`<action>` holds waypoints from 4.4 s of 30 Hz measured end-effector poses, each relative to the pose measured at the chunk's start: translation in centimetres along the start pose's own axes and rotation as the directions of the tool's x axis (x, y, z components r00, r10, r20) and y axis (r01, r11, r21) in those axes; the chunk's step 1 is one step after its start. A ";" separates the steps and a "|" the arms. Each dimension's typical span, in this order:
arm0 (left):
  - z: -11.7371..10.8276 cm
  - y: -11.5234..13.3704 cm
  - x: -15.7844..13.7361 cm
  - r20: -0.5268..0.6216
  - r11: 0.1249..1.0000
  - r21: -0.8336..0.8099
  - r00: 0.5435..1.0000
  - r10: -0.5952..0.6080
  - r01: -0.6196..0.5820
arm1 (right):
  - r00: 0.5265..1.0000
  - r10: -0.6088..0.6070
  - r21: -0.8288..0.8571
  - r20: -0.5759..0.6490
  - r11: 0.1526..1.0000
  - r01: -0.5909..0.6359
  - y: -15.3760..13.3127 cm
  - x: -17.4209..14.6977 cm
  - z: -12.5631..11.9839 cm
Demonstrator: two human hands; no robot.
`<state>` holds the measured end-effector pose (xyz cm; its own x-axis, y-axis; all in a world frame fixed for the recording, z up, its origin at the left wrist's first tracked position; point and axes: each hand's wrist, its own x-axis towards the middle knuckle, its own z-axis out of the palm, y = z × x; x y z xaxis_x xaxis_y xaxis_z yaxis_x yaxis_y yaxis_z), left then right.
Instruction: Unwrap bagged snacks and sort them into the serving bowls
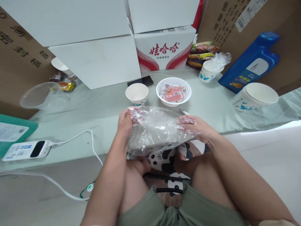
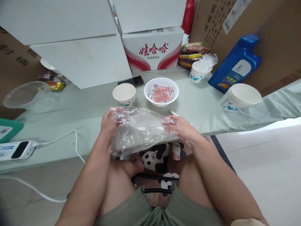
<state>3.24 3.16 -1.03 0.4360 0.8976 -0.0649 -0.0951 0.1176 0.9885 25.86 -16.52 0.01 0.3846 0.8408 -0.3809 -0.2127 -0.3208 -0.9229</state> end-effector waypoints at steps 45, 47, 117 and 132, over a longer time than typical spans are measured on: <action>-0.7 0.9 0.4 0.181 0.911 -0.040 0.899 -0.398 0.411 | 0.945 -0.325 -0.369 0.041 0.874 0.317 0.9 0.6 -2.2; -0.6 0.9 0.5 0.170 0.908 -0.019 0.896 -0.410 0.419 | 0.942 -0.324 -0.527 0.087 0.787 0.320 1.1 0.6 -1.9; 4.6 -0.3 -4.5 0.399 0.971 0.017 0.889 -0.224 0.237 | 0.958 -0.287 -0.103 0.025 0.952 0.288 -0.1 -1.1 5.2; 4.1 -0.7 -4.4 0.545 0.910 -0.023 0.769 -0.335 0.413 | 0.920 -0.340 -0.149 -0.196 0.938 0.314 1.0 1.0 5.9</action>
<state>5.10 -2.61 -0.82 0.8545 0.4193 -0.3068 0.0728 0.4882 0.8697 20.71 -13.45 -1.00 0.6024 0.7968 -0.0479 0.0554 -0.1016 -0.9933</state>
